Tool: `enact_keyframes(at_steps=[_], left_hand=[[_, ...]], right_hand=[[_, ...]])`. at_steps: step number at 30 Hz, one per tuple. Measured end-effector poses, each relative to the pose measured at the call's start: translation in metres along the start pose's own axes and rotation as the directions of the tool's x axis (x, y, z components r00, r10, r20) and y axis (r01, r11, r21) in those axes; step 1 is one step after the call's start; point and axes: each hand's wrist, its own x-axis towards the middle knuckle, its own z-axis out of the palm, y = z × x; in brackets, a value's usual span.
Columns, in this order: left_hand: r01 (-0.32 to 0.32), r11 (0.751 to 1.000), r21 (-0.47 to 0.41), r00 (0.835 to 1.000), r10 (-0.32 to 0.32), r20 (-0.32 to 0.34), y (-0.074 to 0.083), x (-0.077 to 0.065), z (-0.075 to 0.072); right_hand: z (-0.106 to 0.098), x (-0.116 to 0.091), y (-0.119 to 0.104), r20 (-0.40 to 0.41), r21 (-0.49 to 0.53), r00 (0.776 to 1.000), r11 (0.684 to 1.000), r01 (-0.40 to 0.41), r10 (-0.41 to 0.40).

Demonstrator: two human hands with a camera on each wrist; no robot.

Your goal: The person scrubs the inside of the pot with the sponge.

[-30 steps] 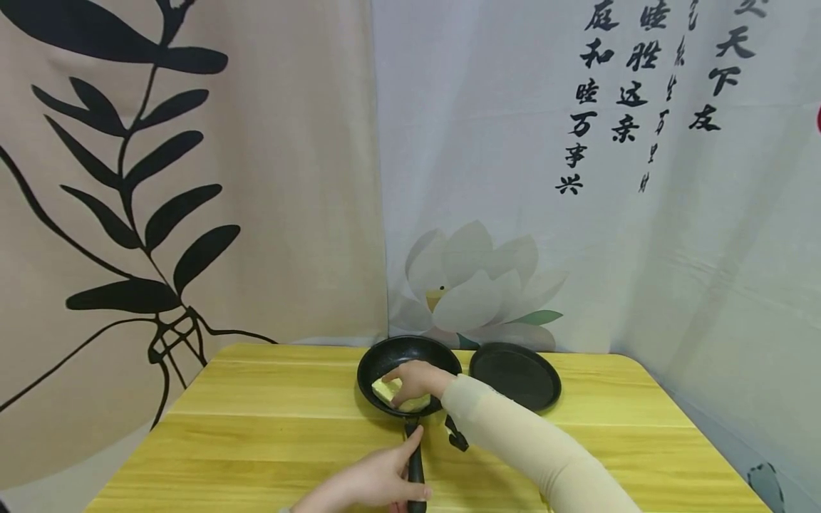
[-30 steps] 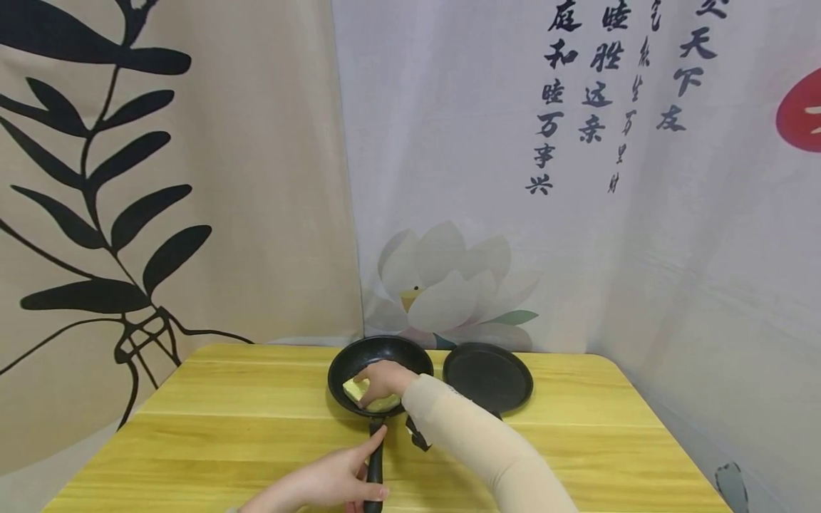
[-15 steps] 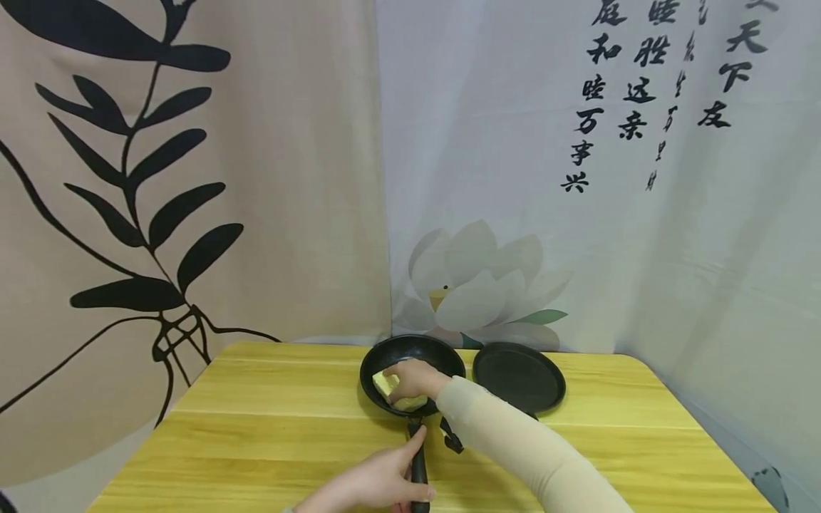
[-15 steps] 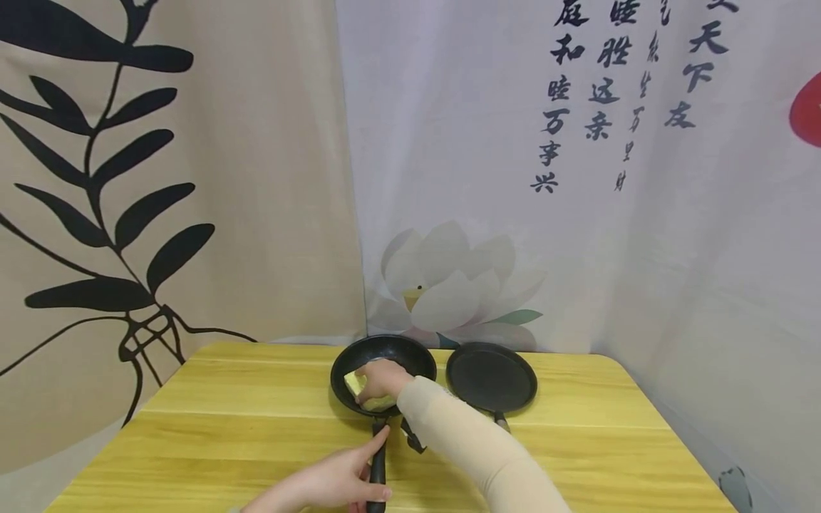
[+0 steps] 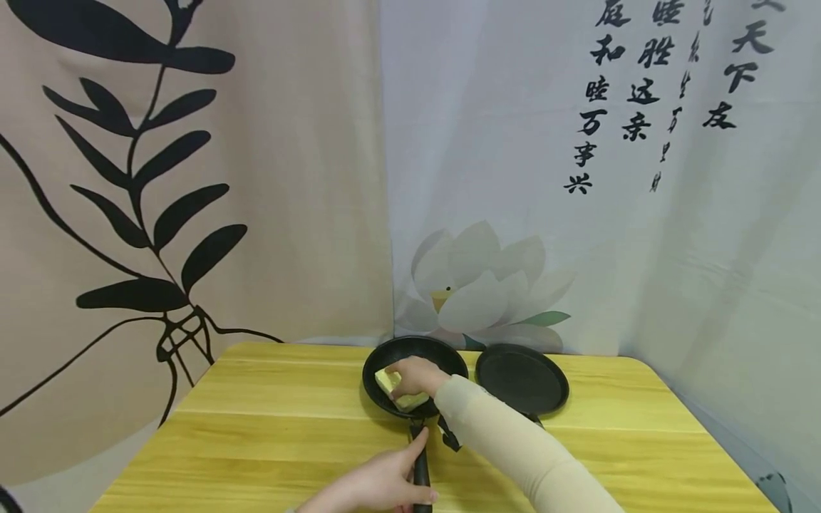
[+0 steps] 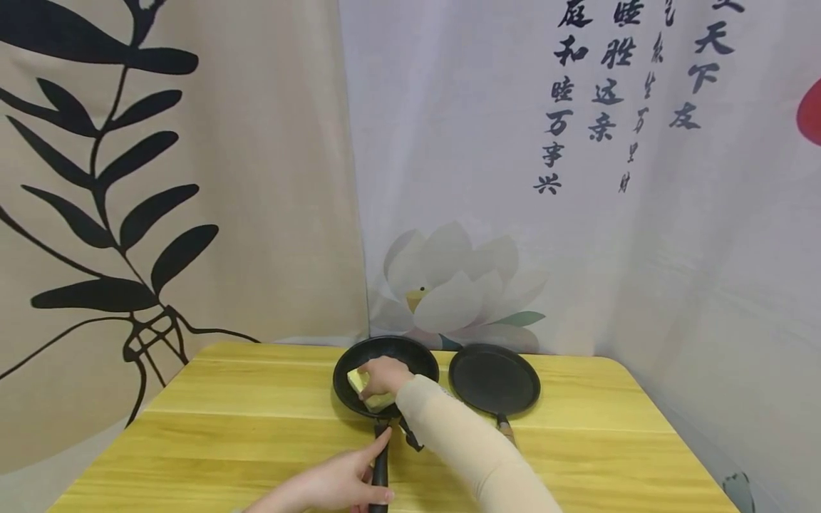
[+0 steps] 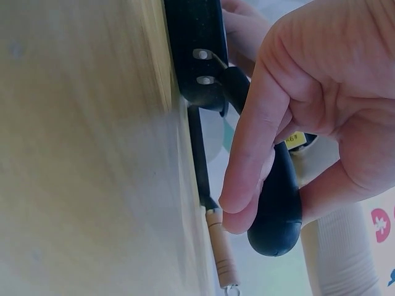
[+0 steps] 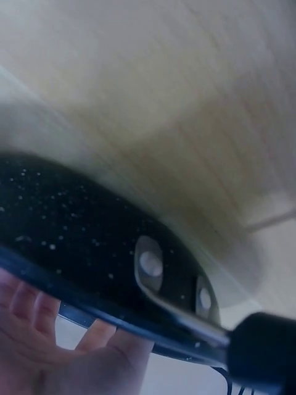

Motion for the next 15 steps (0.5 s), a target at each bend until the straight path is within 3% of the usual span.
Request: enact_keyframes(at_steps=[3, 15], left_hand=[[-0.006, 1.0, -0.02, 1.0, 0.007, 0.002, -0.0094, 0.0048, -0.0007], [-0.03, 1.0, -0.009, 1.0, 0.03, 0.002, -0.0068, 0.0023, 0.0]], right_hand=[[0.0008, 0.0016, 0.0011, -0.003, -0.001, 1.0, 1.0, -0.012, 0.012], [-0.0017, 0.0029, 0.0017, 0.032, -0.033, 0.998, 0.998, -0.053, 0.054]])
